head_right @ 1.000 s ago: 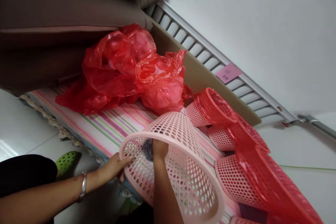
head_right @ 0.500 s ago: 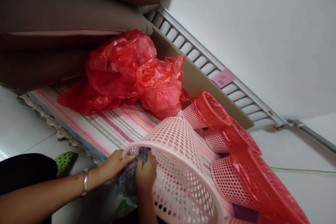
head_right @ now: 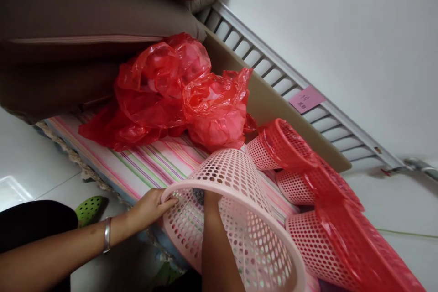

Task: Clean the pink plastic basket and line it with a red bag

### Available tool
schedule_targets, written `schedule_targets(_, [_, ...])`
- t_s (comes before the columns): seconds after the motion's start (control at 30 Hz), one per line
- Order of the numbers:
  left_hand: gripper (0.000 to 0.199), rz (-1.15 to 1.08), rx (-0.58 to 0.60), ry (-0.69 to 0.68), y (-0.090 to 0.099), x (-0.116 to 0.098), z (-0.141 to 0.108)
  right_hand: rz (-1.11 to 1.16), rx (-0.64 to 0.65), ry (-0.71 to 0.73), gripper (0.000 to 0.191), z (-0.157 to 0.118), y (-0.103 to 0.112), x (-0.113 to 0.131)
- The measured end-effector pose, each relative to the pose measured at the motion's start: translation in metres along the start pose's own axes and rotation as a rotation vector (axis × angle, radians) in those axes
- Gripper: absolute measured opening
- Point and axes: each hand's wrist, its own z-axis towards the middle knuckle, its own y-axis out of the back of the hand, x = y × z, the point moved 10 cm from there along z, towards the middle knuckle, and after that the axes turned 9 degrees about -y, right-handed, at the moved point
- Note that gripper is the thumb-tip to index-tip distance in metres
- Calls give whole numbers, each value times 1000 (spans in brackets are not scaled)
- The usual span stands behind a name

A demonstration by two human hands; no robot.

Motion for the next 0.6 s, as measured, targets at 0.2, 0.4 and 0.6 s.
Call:
schedule_targets(0.2, [58,-421,175,226,-59,51,-25,-74,-15,23,40,-2,10,9])
schedule_targets(0.4, [64,-458,162,226,-66,44,-26,-130,15,103,41,-48,18,18])
schedule_targets(0.6, [50,-359,67,150,-54,41,-20,-99,32,293,34,-151,24,12])
